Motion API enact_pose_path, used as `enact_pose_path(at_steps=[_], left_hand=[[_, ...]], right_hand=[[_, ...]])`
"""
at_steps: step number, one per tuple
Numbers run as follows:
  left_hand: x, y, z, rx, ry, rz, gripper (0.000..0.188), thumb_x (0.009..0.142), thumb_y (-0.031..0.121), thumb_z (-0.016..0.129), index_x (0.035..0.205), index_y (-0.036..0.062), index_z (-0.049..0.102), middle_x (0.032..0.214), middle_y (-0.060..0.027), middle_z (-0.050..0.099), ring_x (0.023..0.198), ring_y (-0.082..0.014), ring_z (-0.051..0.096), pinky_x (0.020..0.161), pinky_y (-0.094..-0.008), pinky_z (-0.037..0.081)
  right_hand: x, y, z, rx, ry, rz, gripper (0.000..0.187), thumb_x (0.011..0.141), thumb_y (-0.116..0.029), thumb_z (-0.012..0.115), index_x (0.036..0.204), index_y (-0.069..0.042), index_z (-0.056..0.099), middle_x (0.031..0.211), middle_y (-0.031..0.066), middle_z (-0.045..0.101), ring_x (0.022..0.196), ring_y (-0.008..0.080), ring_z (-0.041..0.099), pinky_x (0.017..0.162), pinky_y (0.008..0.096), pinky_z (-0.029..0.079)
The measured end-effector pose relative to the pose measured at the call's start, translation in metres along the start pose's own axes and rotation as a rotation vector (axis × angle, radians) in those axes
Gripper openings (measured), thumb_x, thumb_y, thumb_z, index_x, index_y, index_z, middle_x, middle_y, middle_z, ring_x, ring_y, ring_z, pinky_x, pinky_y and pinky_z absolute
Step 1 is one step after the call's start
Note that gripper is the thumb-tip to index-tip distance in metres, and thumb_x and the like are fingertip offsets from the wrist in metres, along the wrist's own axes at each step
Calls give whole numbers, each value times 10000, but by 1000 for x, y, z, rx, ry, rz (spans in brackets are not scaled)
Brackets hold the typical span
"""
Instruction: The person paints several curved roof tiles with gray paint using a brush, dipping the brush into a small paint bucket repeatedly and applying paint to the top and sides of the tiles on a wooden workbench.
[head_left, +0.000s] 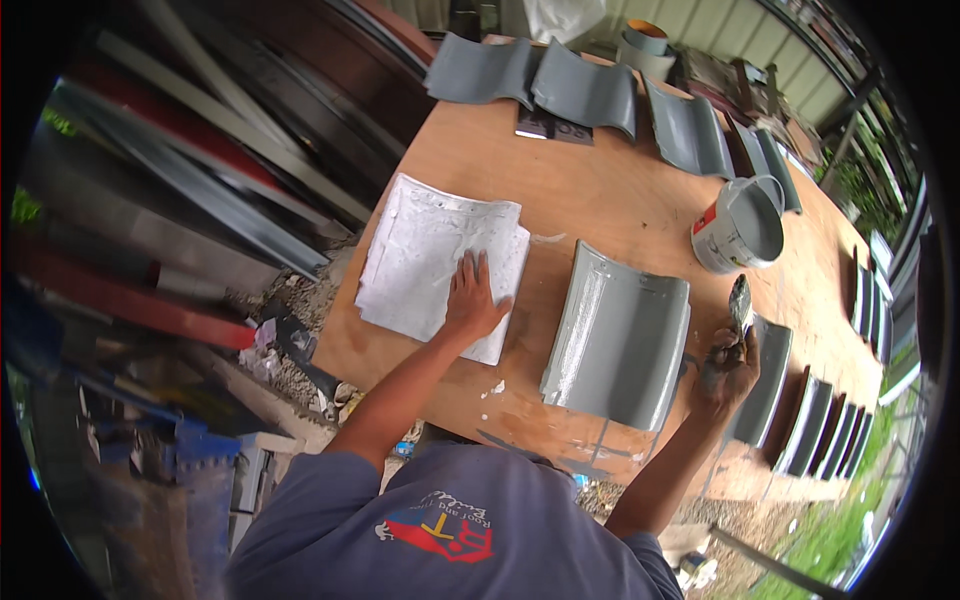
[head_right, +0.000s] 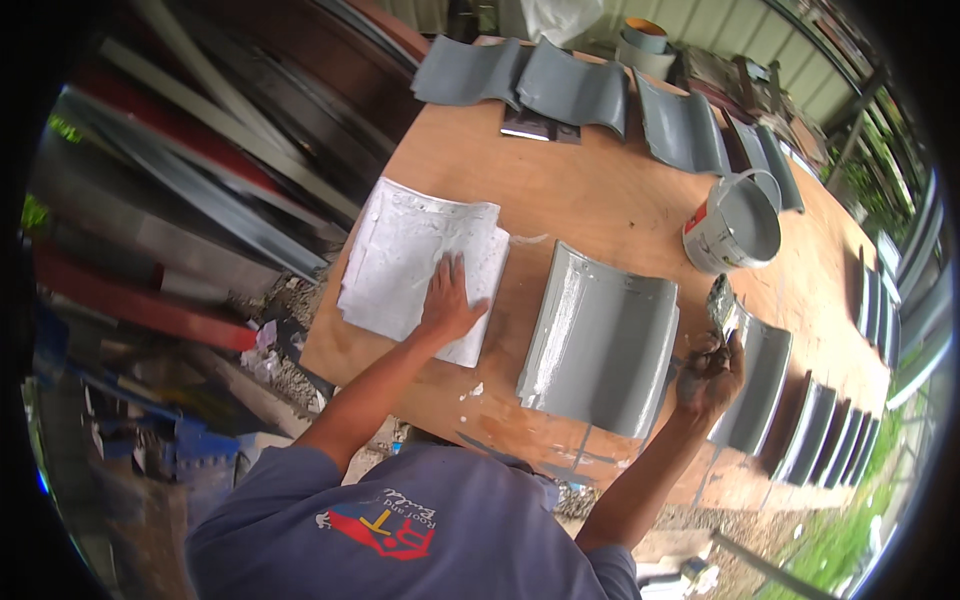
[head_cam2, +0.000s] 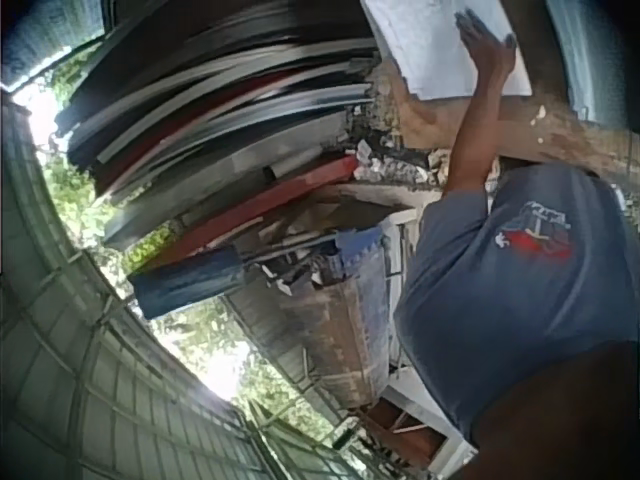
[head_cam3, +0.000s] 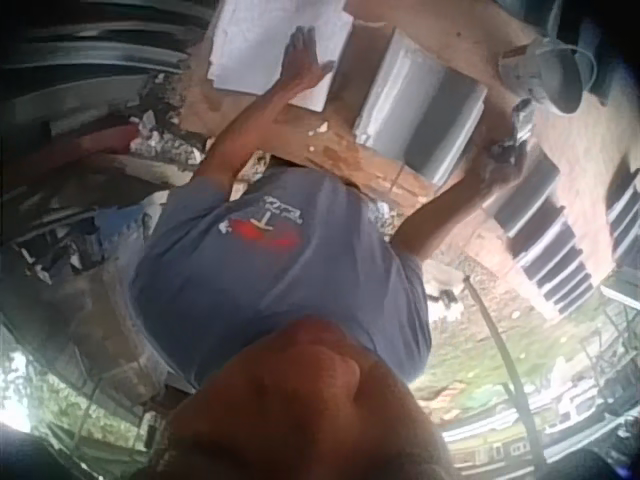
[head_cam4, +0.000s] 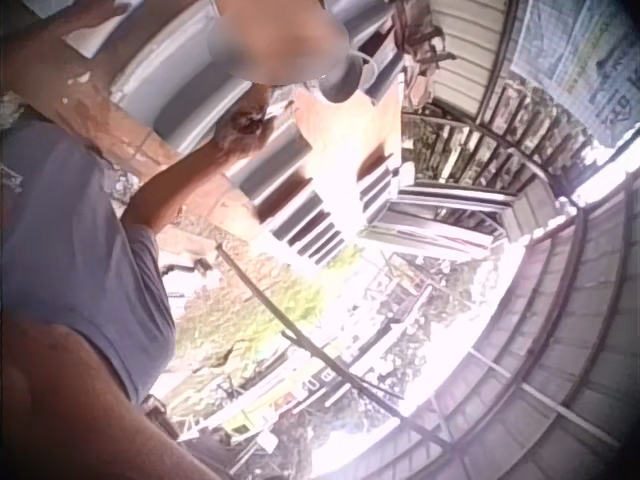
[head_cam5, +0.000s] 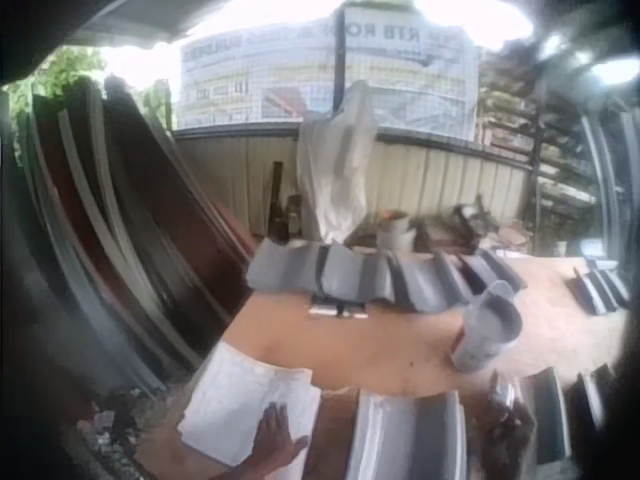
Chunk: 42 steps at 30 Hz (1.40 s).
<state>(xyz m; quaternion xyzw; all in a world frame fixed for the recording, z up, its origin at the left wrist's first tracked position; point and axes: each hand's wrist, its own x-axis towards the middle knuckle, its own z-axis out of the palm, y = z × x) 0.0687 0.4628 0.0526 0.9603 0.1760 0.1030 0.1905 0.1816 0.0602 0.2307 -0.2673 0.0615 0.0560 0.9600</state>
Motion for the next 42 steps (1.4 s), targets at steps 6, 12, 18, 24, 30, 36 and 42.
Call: enact_pose_path(at_steps=[6,12,18,24,30,36,42], left_hand=[[106,-2,15,-177,96,-63,973,900,453,709,1553,-120,271,1574,-393,285,1464,-521,318,1229,-527,300],[53,-42,12,-176,72,182,830,984,413,614,1530,-132,309,1562,-375,321,1448,-497,368,1214,-504,335],[-50,-118,-19,-283,-79,430,774,1015,396,583,1536,-110,314,1584,-301,350,1470,-437,373,1202,-490,356],[11,-86,-19,-227,55,331,725,1015,374,574,1549,-62,350,1603,-246,362,1476,-387,387,1202,-498,335],[52,-117,11,-386,187,267,399,980,164,610,1354,23,600,1319,-137,605,1274,-350,540,1066,-460,448],[53,-110,4,-413,202,185,211,945,77,645,1147,73,707,1100,-72,640,1086,-292,587,969,-430,481],[65,-115,12,-456,335,162,155,890,64,722,1042,86,744,1045,-69,671,983,-318,607,882,-438,507]], right_hand=[[-75,39,13,194,-11,4,342,1078,-189,530,1161,136,599,1037,243,647,833,227,606,714,295,586],[-108,88,28,172,53,-26,376,1077,-201,534,1147,164,587,1005,240,647,795,216,608,698,294,591],[-96,142,62,133,68,16,339,1074,-192,537,1130,136,600,941,220,663,773,209,596,688,296,574],[-86,181,98,-97,132,76,183,1002,-125,644,1128,7,659,971,144,705,756,194,630,635,281,576],[-95,192,113,-132,113,98,218,1019,-141,615,1168,15,648,984,158,712,760,193,627,660,283,575],[-109,192,101,-86,162,92,180,1002,-120,644,1135,1,657,978,129,714,745,189,627,638,283,574],[-116,199,102,-100,171,91,193,1009,-135,641,1139,7,663,990,135,720,746,188,628,626,280,576]])
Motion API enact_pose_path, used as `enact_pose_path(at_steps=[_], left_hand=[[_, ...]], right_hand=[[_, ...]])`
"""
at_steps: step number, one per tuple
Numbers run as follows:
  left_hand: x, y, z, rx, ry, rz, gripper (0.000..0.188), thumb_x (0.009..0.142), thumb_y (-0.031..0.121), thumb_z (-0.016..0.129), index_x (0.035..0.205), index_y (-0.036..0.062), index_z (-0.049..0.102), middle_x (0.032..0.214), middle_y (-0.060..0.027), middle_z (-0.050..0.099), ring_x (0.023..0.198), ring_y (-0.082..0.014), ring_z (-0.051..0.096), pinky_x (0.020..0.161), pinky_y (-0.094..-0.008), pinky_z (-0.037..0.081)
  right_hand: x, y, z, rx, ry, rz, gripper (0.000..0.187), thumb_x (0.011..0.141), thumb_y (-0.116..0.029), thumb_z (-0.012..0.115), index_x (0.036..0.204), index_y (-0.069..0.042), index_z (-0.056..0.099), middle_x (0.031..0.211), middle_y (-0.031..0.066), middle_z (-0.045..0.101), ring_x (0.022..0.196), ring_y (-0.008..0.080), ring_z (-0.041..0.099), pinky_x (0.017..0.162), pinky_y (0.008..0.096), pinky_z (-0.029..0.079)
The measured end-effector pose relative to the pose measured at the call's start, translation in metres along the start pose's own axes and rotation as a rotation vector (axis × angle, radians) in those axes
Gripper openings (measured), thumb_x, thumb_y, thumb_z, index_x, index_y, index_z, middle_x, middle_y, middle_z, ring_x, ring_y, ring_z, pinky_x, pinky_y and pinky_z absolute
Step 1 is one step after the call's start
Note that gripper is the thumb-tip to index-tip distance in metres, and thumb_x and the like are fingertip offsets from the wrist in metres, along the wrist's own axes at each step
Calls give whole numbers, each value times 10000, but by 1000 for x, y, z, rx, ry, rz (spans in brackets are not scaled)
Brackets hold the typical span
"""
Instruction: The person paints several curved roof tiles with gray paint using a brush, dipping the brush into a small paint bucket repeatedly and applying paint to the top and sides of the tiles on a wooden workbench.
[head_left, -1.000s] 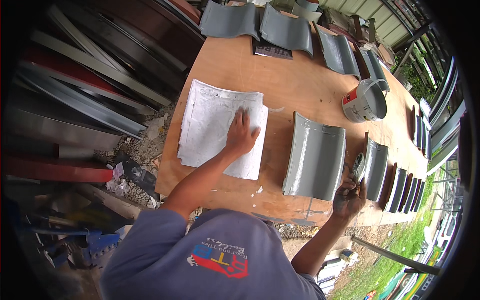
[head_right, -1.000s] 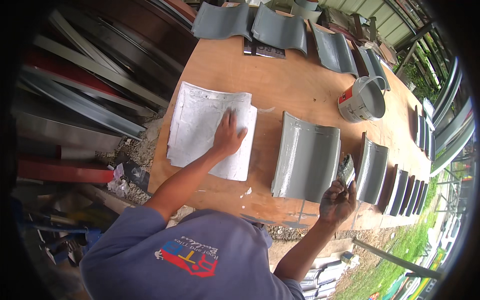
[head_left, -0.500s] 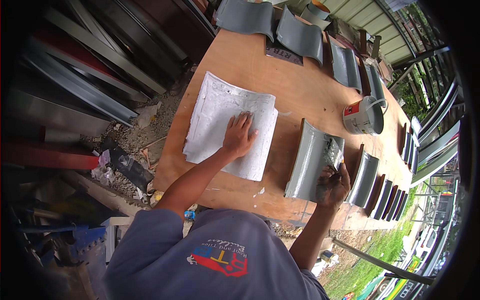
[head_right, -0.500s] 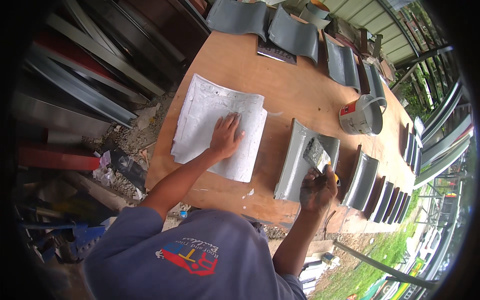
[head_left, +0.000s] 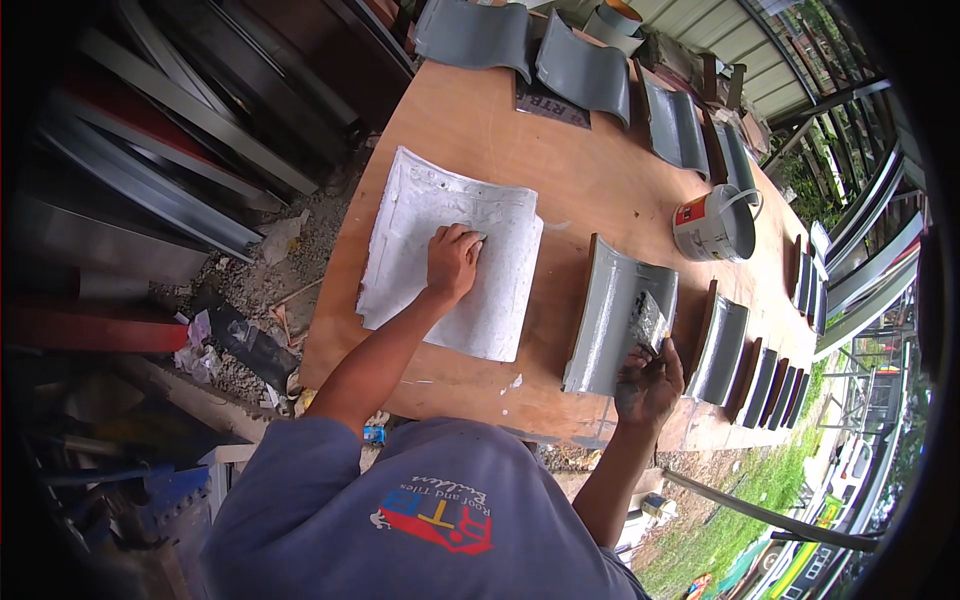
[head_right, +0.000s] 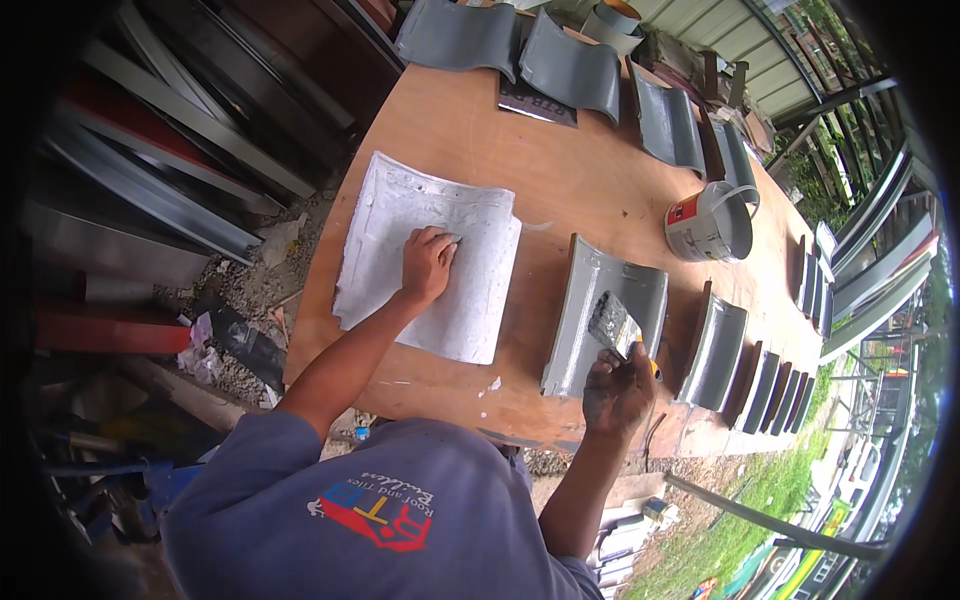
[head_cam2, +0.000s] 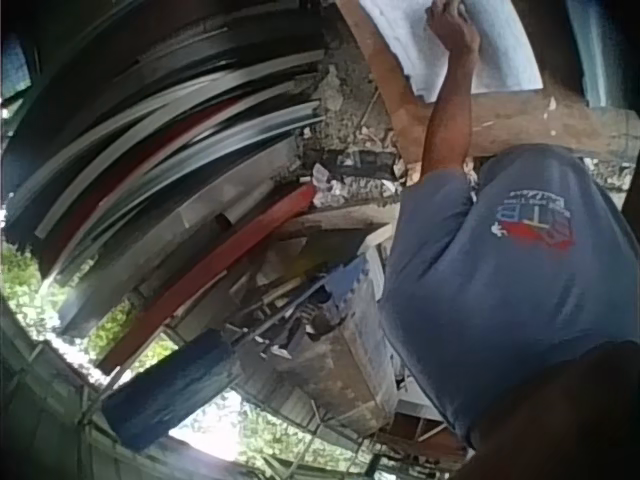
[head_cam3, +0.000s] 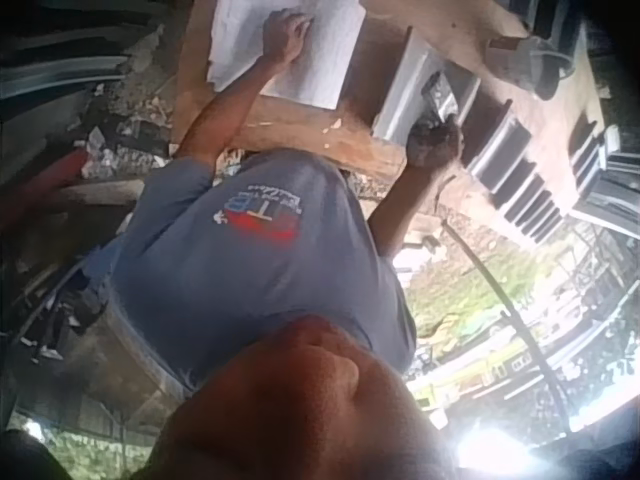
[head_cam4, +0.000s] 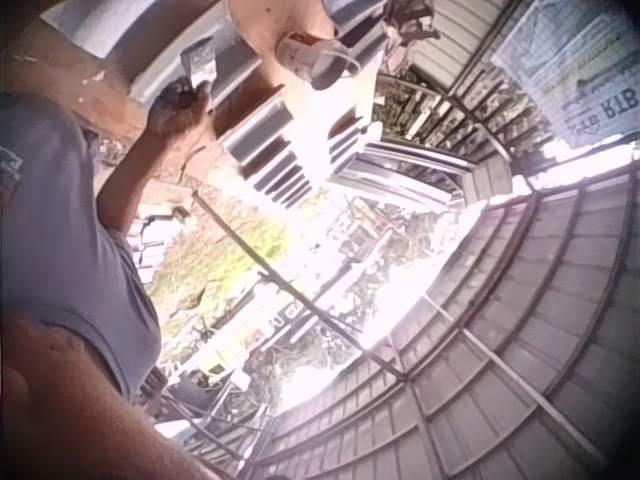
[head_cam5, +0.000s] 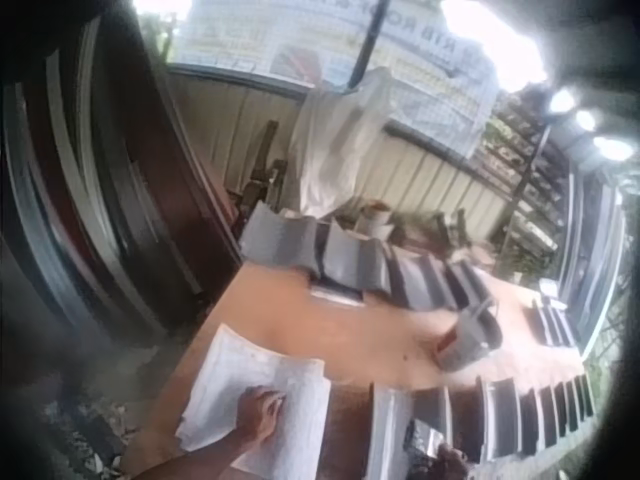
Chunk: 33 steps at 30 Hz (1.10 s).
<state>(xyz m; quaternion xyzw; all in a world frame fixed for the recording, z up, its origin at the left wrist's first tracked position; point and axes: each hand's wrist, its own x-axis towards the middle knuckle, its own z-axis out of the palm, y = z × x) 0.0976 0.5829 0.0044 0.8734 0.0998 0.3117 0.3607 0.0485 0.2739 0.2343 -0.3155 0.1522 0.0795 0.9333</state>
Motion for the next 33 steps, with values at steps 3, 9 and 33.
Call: enact_pose_path(at_steps=[3,9,33], left_hand=[[3,-7,0,-18,-107,-65,123,906,127,726,1027,114,744,1066,-22,665,1059,-280,595,919,-436,482],[30,-16,-4,45,-291,19,137,936,200,705,1040,116,736,1067,-28,667,1070,-276,589,936,-449,468],[-60,-14,-201,323,16,-182,87,918,65,643,996,34,666,1006,-172,616,963,-372,616,818,-486,517]], right_hand=[[3,4,-4,-27,47,-11,217,1014,-147,633,1164,7,664,992,138,722,745,184,628,629,281,578],[8,19,3,55,-19,70,205,1026,-134,605,1144,18,674,947,149,704,779,195,627,663,287,567],[32,29,-4,-44,45,30,210,1004,-142,643,1152,6,659,966,115,716,732,162,632,643,285,597]])
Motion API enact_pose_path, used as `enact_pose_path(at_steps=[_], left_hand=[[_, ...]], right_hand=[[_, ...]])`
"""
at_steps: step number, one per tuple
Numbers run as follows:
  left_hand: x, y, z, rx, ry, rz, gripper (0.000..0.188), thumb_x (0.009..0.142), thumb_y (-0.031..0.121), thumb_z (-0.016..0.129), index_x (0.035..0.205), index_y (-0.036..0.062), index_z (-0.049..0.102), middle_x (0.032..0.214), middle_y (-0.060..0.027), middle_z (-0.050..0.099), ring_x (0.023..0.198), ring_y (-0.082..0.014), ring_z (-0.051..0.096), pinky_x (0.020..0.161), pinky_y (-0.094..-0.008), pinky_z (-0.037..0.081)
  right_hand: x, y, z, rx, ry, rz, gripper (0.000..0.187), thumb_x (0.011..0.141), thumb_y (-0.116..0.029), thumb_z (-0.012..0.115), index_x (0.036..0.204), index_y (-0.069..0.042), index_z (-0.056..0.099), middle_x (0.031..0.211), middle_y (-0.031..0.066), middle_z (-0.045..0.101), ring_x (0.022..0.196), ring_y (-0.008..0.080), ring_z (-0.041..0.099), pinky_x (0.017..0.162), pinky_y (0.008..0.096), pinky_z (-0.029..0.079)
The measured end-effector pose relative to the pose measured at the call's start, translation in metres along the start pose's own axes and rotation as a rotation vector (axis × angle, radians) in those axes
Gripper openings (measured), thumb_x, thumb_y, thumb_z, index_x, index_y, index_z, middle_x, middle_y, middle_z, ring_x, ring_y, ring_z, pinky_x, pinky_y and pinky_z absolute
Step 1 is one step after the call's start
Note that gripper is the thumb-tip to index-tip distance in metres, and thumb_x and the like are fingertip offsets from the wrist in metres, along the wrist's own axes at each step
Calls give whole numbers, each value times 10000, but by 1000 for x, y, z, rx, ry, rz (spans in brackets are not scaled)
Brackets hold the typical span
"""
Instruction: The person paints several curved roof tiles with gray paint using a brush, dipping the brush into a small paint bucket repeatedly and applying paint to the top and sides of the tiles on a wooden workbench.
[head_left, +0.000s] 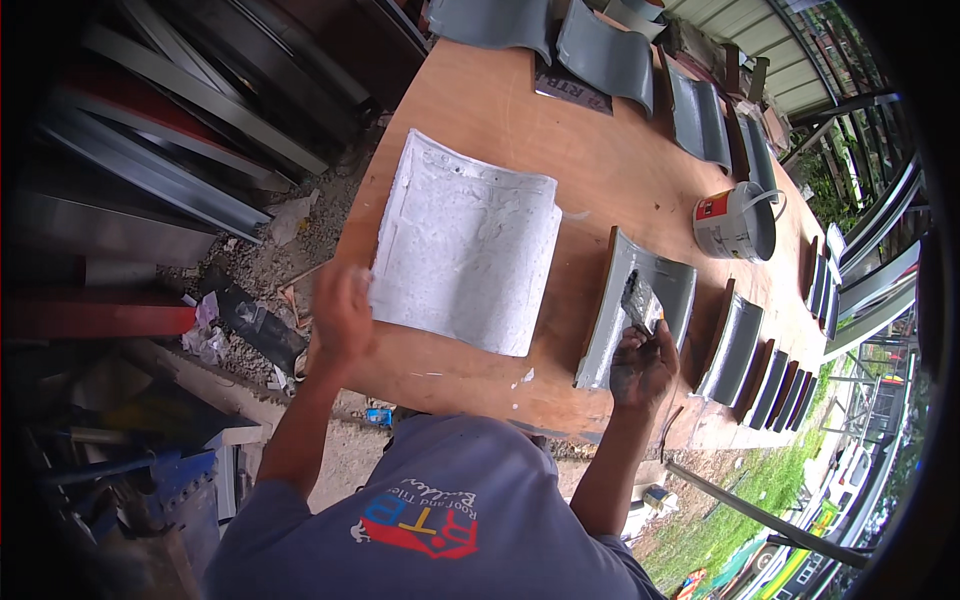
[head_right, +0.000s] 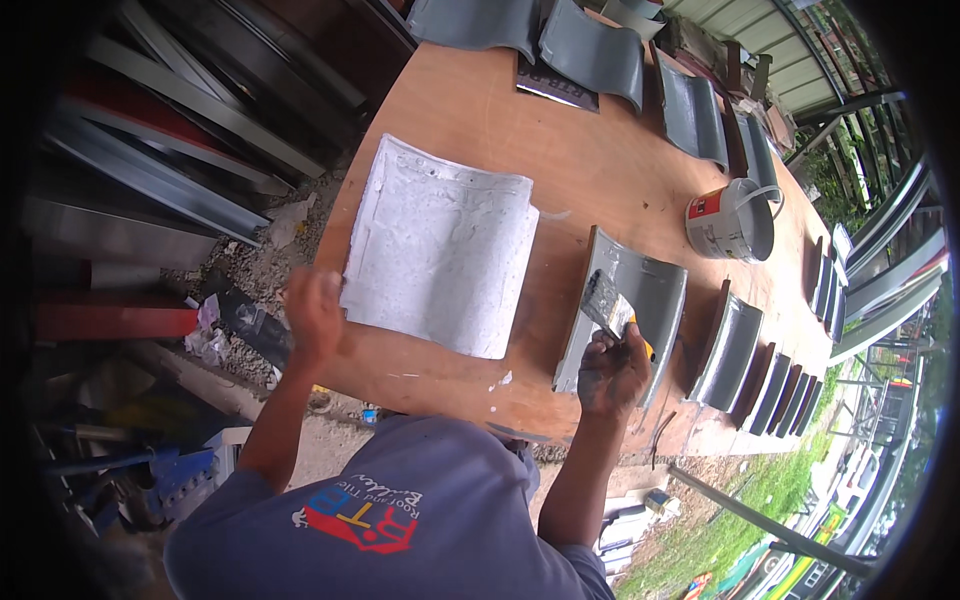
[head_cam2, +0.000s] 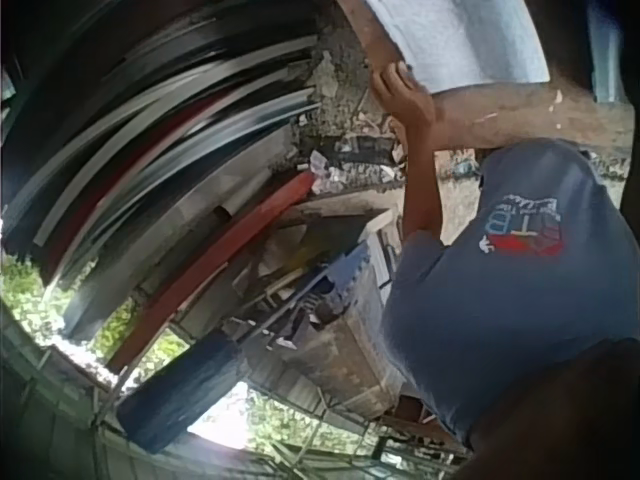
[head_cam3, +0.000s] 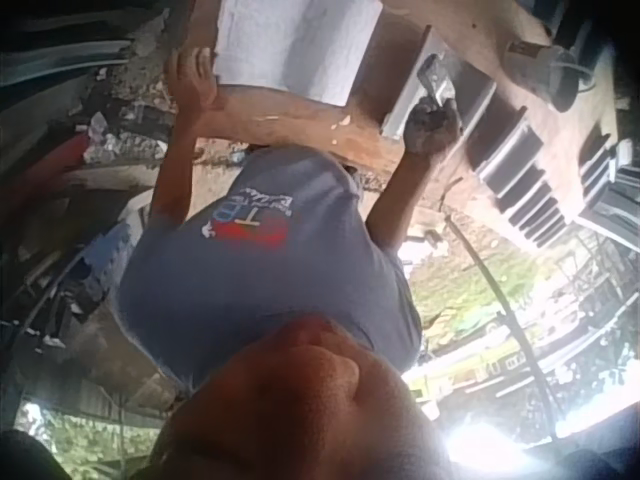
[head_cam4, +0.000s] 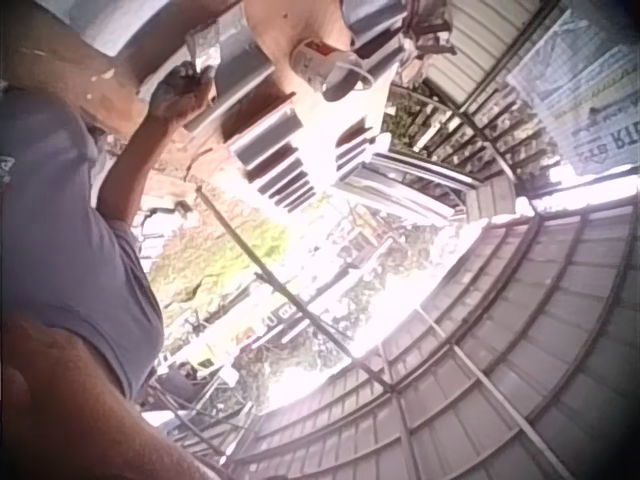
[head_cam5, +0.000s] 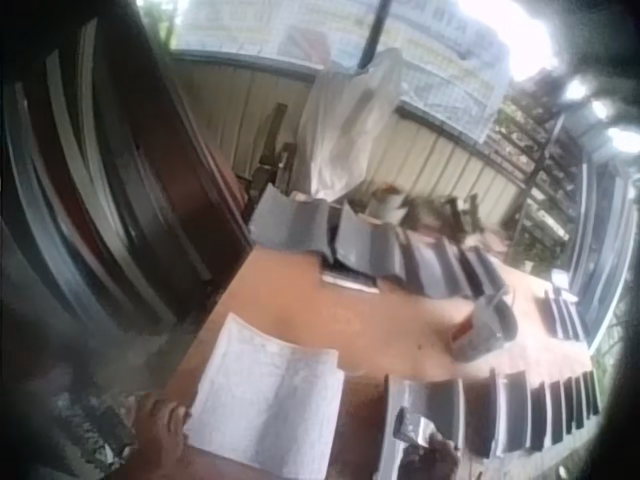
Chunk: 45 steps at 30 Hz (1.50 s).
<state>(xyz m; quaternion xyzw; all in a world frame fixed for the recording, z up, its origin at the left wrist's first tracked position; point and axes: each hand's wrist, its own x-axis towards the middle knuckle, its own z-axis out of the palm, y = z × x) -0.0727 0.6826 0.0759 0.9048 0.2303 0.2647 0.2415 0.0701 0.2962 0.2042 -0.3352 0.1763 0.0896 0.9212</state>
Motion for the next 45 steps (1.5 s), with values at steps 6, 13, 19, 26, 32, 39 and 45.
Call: enact_pose_path(at_steps=[6,13,19,26,32,39,45], left_hand=[[77,45,57,-115,-49,362,504,970,167,634,1432,0,522,1437,-204,551,1334,-400,505,1160,-522,384],[102,66,158,343,-270,236,760,1060,556,398,1554,-22,405,1654,-262,290,1571,-386,201,1295,-497,129],[55,68,161,-24,-468,470,806,1057,594,388,1560,-37,393,1690,-263,207,1588,-374,163,1298,-476,115],[-2,46,52,-707,-509,29,337,1019,181,624,1315,28,665,1213,-184,736,1109,-316,726,941,-394,560],[55,-71,31,25,211,-193,357,1028,192,576,1333,6,584,1211,-206,646,1151,-421,625,934,-510,527],[54,-72,83,173,-214,-385,568,1029,418,553,1460,58,470,1375,-219,531,1201,-444,582,972,-554,518],[54,-81,83,134,-216,-456,531,1022,451,549,1423,105,501,1262,-215,587,1109,-442,640,874,-547,572]], right_hand=[[20,24,20,-41,-72,73,229,1006,-157,632,1158,13,650,927,113,716,737,175,648,657,294,590],[11,18,37,-33,-78,35,193,1020,-135,620,1116,24,669,928,148,711,740,199,647,656,296,614],[58,27,54,-255,-111,-106,218,964,-160,703,1124,-16,666,954,77,713,729,156,666,644,289,589],[122,74,98,-721,-118,-368,295,950,-110,695,1197,43,643,927,86,681,705,154,666,615,305,607],[171,126,128,-1440,-339,-526,266,932,-127,700,1132,40,646,797,122,702,677,180,702,614,307,574],[213,224,131,-1650,-580,-790,194,897,-92,688,1055,17,715,742,187,697,673,292,717,637,383,550],[214,261,159,-1151,-590,-313,279,951,-137,683,1155,53,693,882,81,699,644,145,650,608,282,544]])
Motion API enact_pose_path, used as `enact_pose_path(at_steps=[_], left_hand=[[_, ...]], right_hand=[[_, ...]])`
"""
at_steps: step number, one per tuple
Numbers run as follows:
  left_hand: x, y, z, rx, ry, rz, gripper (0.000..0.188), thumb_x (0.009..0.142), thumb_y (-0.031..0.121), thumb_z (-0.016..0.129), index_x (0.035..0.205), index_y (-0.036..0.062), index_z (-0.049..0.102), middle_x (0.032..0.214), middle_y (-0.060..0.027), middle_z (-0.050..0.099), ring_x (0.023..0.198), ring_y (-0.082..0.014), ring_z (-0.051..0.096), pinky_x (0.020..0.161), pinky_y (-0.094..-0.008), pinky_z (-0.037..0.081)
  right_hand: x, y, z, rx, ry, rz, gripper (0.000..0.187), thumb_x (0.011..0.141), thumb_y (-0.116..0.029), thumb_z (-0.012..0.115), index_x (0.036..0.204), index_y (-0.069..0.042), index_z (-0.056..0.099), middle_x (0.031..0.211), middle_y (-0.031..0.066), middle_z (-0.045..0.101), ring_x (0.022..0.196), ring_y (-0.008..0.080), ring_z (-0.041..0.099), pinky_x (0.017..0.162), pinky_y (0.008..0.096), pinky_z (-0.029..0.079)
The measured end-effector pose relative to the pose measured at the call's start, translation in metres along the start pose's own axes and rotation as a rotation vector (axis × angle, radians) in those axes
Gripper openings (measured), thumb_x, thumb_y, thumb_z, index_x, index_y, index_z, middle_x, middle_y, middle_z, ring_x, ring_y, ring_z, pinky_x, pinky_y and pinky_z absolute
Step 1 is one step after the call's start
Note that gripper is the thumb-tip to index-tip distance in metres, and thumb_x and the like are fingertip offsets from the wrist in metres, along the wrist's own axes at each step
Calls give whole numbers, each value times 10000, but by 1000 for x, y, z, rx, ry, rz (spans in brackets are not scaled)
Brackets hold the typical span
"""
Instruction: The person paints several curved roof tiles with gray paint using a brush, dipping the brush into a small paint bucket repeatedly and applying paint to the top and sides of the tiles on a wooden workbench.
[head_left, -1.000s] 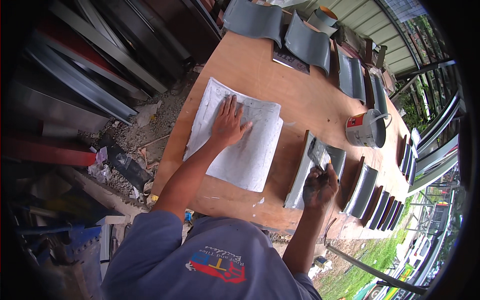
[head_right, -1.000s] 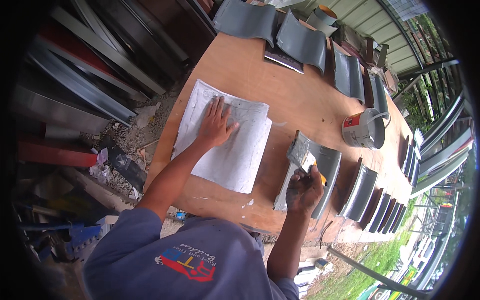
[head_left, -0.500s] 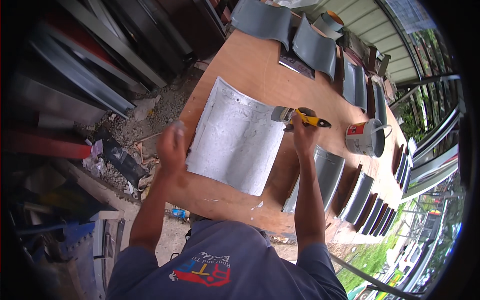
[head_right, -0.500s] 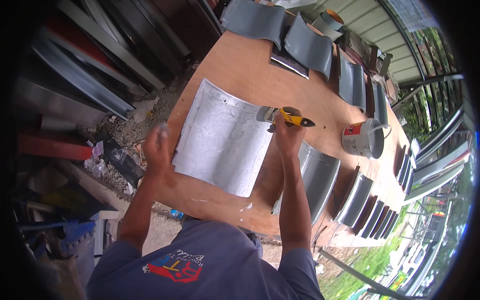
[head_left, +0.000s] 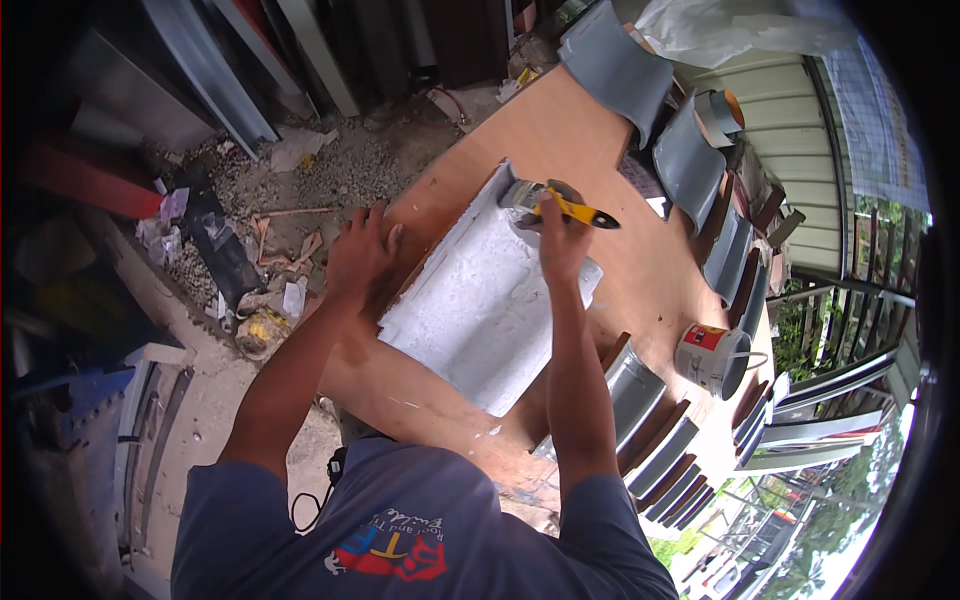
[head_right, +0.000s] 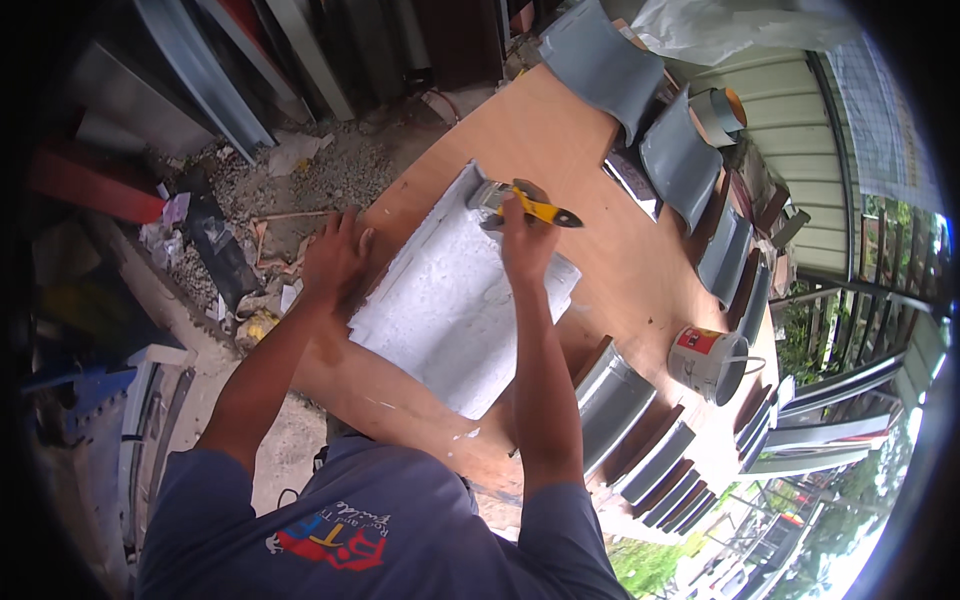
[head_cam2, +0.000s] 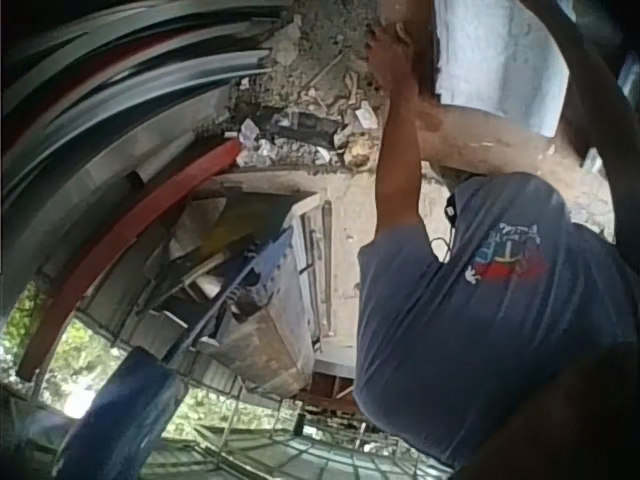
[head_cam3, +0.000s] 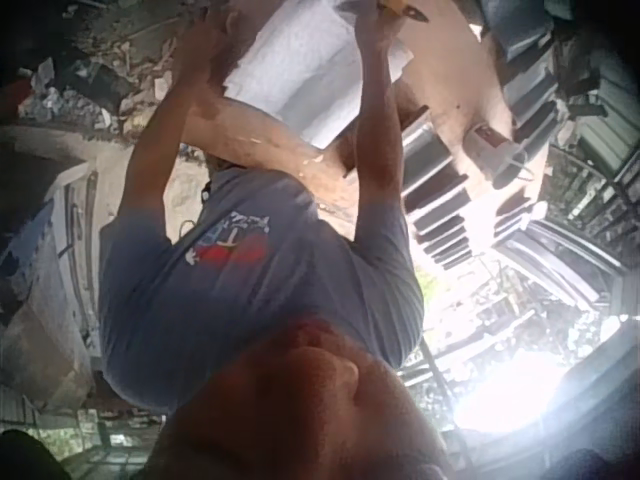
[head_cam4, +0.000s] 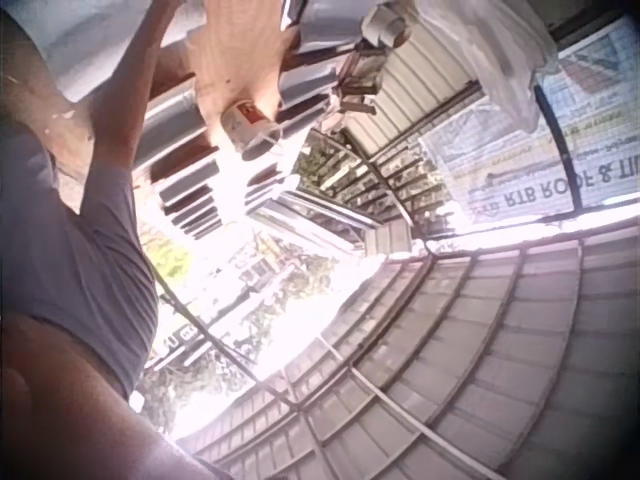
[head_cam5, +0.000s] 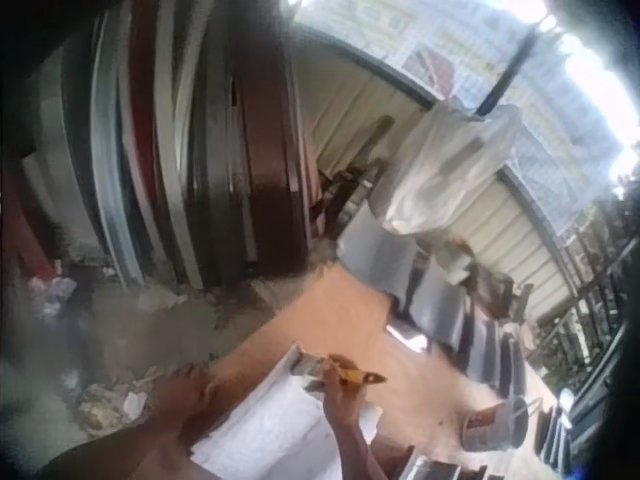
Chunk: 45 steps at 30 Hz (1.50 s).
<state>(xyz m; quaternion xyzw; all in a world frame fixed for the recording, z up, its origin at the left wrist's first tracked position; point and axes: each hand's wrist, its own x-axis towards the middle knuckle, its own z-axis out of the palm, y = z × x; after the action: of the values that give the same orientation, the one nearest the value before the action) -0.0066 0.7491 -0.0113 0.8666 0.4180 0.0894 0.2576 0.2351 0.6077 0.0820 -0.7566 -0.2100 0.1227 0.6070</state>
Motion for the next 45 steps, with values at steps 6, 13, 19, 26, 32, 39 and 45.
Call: enact_pose_path(at_steps=[6,13,19,26,32,39,45], left_hand=[[4,1,-8,-34,-102,-52,467,1029,453,539,1324,91,530,1184,-207,626,1069,-432,660,853,-548,575],[3,-2,-12,-20,-100,-59,442,1036,449,526,1294,91,536,1170,-208,637,1059,-423,667,854,-547,574],[5,5,-3,-11,-75,-23,427,1031,453,533,1258,92,549,1119,-199,649,1023,-415,676,842,-530,580],[0,1,-3,39,-10,5,416,1026,459,535,1204,85,566,1107,-195,660,1034,-403,674,839,-513,584],[1,7,-12,40,-66,-33,411,1024,462,537,1177,82,570,1113,-191,669,1049,-399,669,852,-509,585],[-2,6,-9,17,-26,-14,404,1020,461,542,1148,78,567,1108,-191,670,1043,-405,668,841,-521,587],[-3,3,-9,26,-25,-22,401,1019,457,546,1149,79,568,1113,-194,667,1039,-408,671,820,-517,592]], right_hand=[[-4,1,-59,-737,-126,-229,252,910,-122,666,1099,37,710,829,171,704,724,270,708,655,371,559],[-6,-27,-33,-1090,-84,-167,218,880,-117,613,1000,27,724,841,271,719,778,434,725,705,479,575],[13,11,-6,-377,-48,16,297,950,-142,687,1165,63,698,846,66,682,679,132,672,639,317,612],[-2,-15,13,322,-54,24,353,964,-138,706,1265,43,665,1080,88,673,903,154,664,778,304,568],[-19,-18,-9,-520,-240,-428,323,877,50,670,1189,-6,730,1066,176,673,908,286,690,811,334,533],[-23,-35,3,-441,-316,-660,340,865,79,652,1179,-21,736,1024,171,670,899,318,680,812,352,534],[-27,-44,11,-443,-263,-654,326,847,80,665,1146,-22,745,1025,169,668,899,327,678,802,366,537]])
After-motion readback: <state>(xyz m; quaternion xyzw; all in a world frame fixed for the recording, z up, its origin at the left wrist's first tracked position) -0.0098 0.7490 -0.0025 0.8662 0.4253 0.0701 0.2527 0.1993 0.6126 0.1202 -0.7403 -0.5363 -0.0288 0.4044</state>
